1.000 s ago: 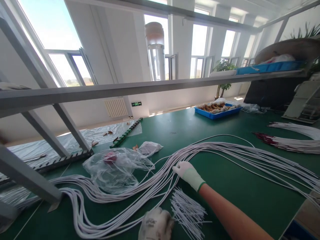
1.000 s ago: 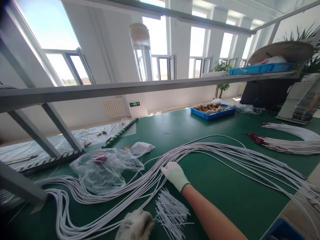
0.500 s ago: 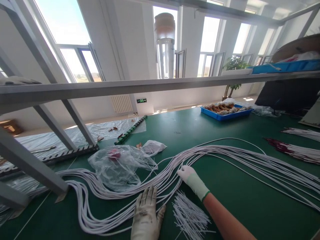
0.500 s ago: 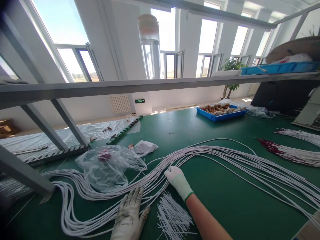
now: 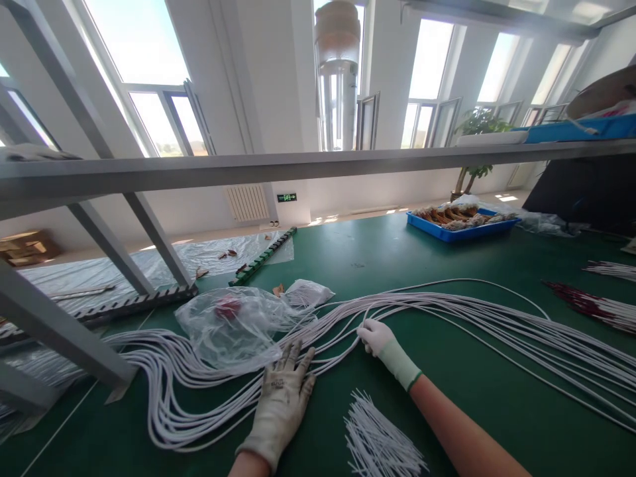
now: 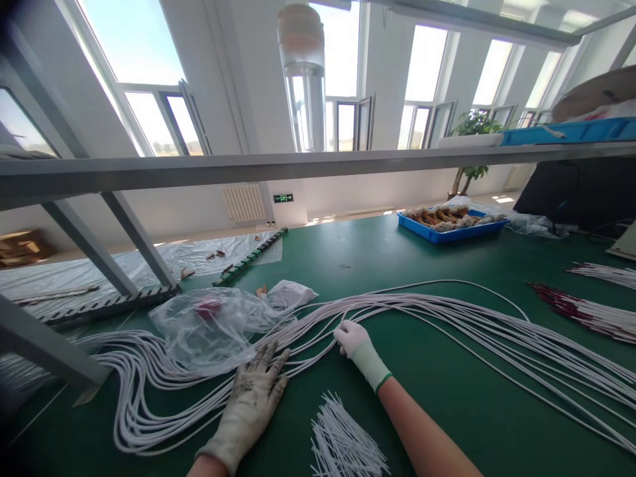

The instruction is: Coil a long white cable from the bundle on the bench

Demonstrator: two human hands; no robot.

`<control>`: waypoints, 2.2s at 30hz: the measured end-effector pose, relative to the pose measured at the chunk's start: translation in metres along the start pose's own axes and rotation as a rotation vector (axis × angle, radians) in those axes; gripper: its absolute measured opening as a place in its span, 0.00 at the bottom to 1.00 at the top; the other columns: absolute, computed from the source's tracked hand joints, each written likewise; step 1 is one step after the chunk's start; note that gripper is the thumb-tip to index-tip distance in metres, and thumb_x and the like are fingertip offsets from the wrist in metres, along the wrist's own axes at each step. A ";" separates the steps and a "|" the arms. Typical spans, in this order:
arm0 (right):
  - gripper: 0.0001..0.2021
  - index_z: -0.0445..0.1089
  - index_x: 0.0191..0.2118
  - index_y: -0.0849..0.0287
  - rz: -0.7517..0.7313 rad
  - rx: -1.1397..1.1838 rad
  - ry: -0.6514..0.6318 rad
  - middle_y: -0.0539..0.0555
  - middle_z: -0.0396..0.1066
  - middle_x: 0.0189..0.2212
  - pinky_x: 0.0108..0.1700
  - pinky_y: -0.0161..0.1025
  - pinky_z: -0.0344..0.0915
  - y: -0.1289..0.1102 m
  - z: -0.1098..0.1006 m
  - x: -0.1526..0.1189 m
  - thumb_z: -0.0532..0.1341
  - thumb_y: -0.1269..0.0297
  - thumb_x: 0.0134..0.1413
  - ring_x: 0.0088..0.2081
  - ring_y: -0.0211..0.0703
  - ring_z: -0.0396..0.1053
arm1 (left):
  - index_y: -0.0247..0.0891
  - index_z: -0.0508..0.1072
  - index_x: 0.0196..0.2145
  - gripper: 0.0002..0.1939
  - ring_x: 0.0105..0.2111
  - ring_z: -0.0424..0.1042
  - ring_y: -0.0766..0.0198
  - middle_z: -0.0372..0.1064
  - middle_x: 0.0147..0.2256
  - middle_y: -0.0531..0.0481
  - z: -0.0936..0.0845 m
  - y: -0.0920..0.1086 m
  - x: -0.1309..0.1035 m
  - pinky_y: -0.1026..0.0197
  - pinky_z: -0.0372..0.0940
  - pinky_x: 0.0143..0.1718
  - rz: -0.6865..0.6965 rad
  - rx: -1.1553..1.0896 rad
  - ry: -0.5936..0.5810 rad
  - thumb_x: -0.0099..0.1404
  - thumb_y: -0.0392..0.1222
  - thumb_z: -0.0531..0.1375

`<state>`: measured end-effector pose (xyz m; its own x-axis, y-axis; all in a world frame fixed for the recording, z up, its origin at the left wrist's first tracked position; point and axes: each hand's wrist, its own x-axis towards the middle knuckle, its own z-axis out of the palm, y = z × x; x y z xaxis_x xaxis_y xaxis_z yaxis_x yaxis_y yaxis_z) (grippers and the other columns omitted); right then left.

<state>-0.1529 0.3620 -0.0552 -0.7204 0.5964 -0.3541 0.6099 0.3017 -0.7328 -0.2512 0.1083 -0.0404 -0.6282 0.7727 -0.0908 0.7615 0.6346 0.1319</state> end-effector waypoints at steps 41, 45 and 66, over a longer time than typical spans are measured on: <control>0.13 0.67 0.34 0.54 -0.240 0.073 0.109 0.47 0.69 0.24 0.35 0.42 0.72 0.032 0.008 -0.019 0.54 0.52 0.63 0.26 0.44 0.72 | 0.35 0.62 0.69 0.25 0.70 0.58 0.49 0.60 0.69 0.44 0.034 0.021 0.002 0.40 0.50 0.72 -0.171 0.079 0.177 0.78 0.39 0.46; 0.12 0.67 0.34 0.53 -0.243 0.068 0.123 0.47 0.70 0.25 0.35 0.42 0.72 0.032 0.009 -0.020 0.54 0.51 0.62 0.26 0.44 0.72 | 0.33 0.62 0.68 0.25 0.69 0.61 0.49 0.62 0.68 0.41 0.035 0.022 0.000 0.42 0.51 0.72 -0.152 0.085 0.178 0.77 0.36 0.46; 0.10 0.68 0.37 0.57 -0.241 0.069 0.156 0.47 0.70 0.26 0.35 0.40 0.72 0.030 0.012 -0.021 0.57 0.58 0.67 0.26 0.41 0.72 | 0.34 0.78 0.58 0.20 0.59 0.70 0.35 0.74 0.58 0.31 0.042 0.024 0.005 0.34 0.61 0.63 -0.256 0.034 0.440 0.74 0.42 0.55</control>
<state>-0.1233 0.3493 -0.0768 -0.7789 0.6226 -0.0752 0.3996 0.4003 -0.8247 -0.2296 0.1281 -0.0796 -0.7975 0.5180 0.3093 0.5745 0.8085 0.1272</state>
